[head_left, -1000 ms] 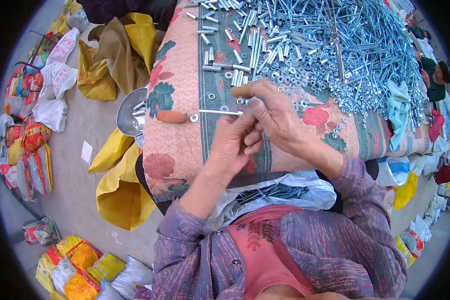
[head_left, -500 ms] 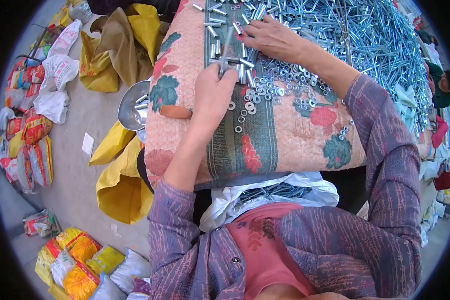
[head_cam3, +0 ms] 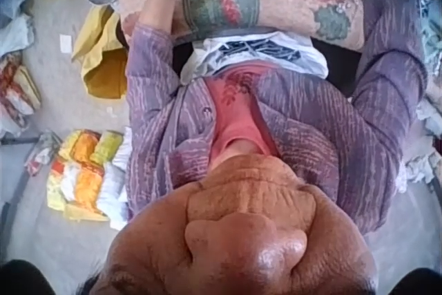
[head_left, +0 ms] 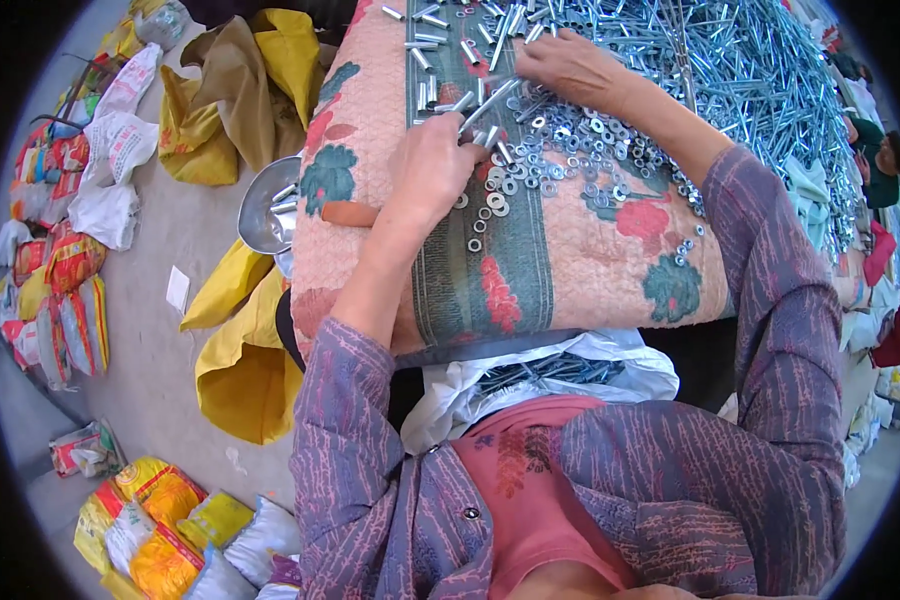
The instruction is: The person assembles hardware fasteners by sliding washers, nuts, and metal sleeves onto bolts by hand and sorting the components on the table.
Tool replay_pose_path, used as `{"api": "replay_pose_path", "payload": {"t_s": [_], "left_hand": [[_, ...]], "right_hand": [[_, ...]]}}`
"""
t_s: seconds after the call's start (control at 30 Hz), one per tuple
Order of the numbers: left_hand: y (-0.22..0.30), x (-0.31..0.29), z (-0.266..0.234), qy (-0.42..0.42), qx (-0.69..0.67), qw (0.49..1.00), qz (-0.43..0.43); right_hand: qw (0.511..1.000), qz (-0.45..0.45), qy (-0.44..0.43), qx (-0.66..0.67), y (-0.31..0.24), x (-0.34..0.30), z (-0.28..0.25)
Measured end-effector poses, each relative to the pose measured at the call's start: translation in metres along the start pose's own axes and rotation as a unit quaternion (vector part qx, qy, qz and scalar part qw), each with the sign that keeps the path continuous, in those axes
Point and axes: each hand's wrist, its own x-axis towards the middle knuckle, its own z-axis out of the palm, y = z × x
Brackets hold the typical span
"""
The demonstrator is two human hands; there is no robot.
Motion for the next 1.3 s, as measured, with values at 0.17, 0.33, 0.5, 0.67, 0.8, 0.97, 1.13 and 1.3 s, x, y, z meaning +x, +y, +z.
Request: {"api": "replay_pose_path", "payload": {"t_s": [0.17, 0.33, 0.5, 0.67, 0.8, 0.97, 1.13, 1.3], "left_hand": [[-0.013, -0.004, -0.001, 0.058, -0.1, 0.993, -0.015], [-0.003, -0.029, -0.017, -0.086, -0.555, 0.816, -0.138], [0.0, -0.049, -0.017, -0.114, -0.616, 0.768, -0.138], [0.005, -0.061, -0.015, -0.126, -0.616, 0.767, -0.132], [0.002, -0.066, -0.02, -0.141, -0.623, 0.759, -0.124], [0.001, -0.071, -0.025, -0.175, -0.598, 0.774, -0.113], [-0.004, -0.075, -0.024, -0.211, -0.587, 0.768, -0.143], [0.009, -0.081, -0.001, -0.173, -0.717, 0.656, -0.158]], "right_hand": [[0.916, 0.309, 0.149, 0.21, 0.01, 0.002, -0.026], [0.674, 0.466, 0.214, 0.531, -0.022, -0.013, -0.087], [0.702, 0.347, 0.101, 0.614, -0.091, -0.059, -0.084], [0.639, 0.299, 0.018, 0.708, -0.12, -0.07, -0.105], [0.65, 0.312, 0.025, 0.693, -0.118, -0.078, -0.113], [0.66, 0.266, 0.02, 0.702, -0.124, -0.084, -0.102], [0.637, 0.267, -0.111, 0.714, -0.125, -0.08, -0.114], [0.557, 0.376, 0.073, 0.737, -0.149, -0.063, -0.097]]}}
